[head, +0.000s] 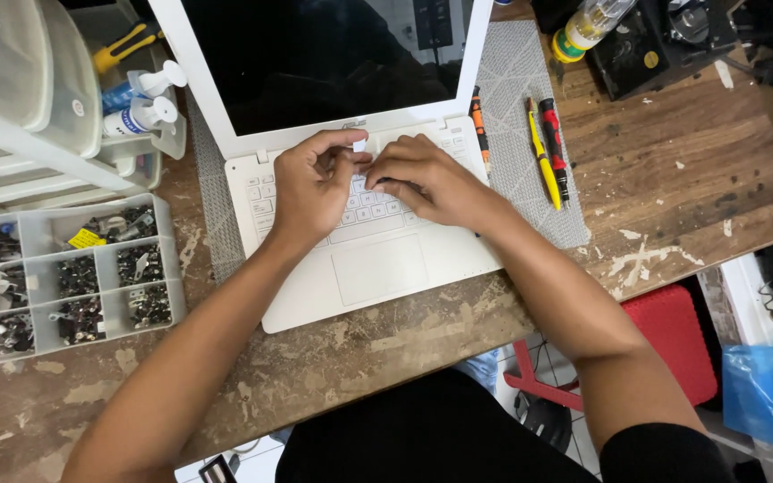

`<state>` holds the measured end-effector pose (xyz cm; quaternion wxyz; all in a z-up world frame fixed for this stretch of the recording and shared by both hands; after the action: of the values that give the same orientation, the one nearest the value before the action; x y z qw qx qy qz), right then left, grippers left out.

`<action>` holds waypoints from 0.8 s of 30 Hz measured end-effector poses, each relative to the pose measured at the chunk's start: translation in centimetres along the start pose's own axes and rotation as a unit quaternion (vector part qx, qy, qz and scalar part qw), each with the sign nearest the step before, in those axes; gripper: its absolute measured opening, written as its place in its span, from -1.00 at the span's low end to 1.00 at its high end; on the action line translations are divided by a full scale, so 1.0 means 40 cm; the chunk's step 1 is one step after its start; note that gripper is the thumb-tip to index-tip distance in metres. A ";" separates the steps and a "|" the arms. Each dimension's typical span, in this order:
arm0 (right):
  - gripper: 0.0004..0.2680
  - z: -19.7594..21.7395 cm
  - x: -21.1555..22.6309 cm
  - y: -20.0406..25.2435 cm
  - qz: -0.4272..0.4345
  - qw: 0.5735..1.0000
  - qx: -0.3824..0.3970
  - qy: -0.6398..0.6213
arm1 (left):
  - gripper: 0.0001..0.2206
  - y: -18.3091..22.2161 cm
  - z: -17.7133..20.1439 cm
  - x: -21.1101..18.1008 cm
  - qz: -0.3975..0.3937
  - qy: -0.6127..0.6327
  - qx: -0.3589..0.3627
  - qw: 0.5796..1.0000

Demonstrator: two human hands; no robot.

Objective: The person is disassembling or repairing a white Asus laptop, specifically prying and seating the keyboard bezel.

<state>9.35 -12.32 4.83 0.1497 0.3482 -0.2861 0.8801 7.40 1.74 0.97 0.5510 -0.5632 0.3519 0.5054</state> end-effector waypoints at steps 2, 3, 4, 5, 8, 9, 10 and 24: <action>-0.90 0.000 0.001 -0.002 0.007 1.000 -0.008 0.013 | -0.72 -0.003 0.000 0.004 -0.002 0.011 -0.004 1.000; -0.90 -0.002 0.003 -0.005 0.015 0.999 -0.018 0.023 | -0.73 -0.002 0.004 0.005 -0.003 0.019 -0.009 1.000; -0.90 0.000 -0.002 -0.002 0.016 0.999 -0.016 0.022 | -0.73 0.000 0.003 0.008 -0.002 0.018 -0.011 1.000; -0.89 0.004 -0.004 0.001 0.023 0.998 -0.026 0.056 | -0.71 0.001 0.003 0.010 -0.005 0.018 -0.014 1.000; -0.90 0.005 0.001 0.004 0.017 0.998 -0.026 0.062 | -0.69 0.003 0.001 0.010 -0.006 0.015 -0.016 1.000; -0.91 0.003 0.002 0.001 0.008 0.999 -0.016 0.036 | -0.69 0.001 0.002 0.007 -0.006 0.011 -0.016 1.000; -0.91 0.005 0.004 0.001 0.009 0.999 -0.017 0.037 | -0.69 -0.001 0.001 0.006 -0.007 0.011 -0.016 1.000; -0.92 0.021 0.035 -0.002 0.016 0.994 0.029 0.107 | -0.70 -0.003 0.000 -0.011 0.000 0.007 0.003 1.000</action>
<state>8.82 -12.69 6.35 0.1550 0.2517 -0.2482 0.9225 7.39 1.70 1.43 0.5501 -0.5655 0.3567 0.5003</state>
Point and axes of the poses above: each hand's wrist, its own y-axis away from the middle knuckle, its own z-axis out of the back of the hand, x = y × z, the point moved 7 cm from there along -y, towards the middle knuckle, and after that the axes turned 8 degrees about -y, right-handed, at the moved point
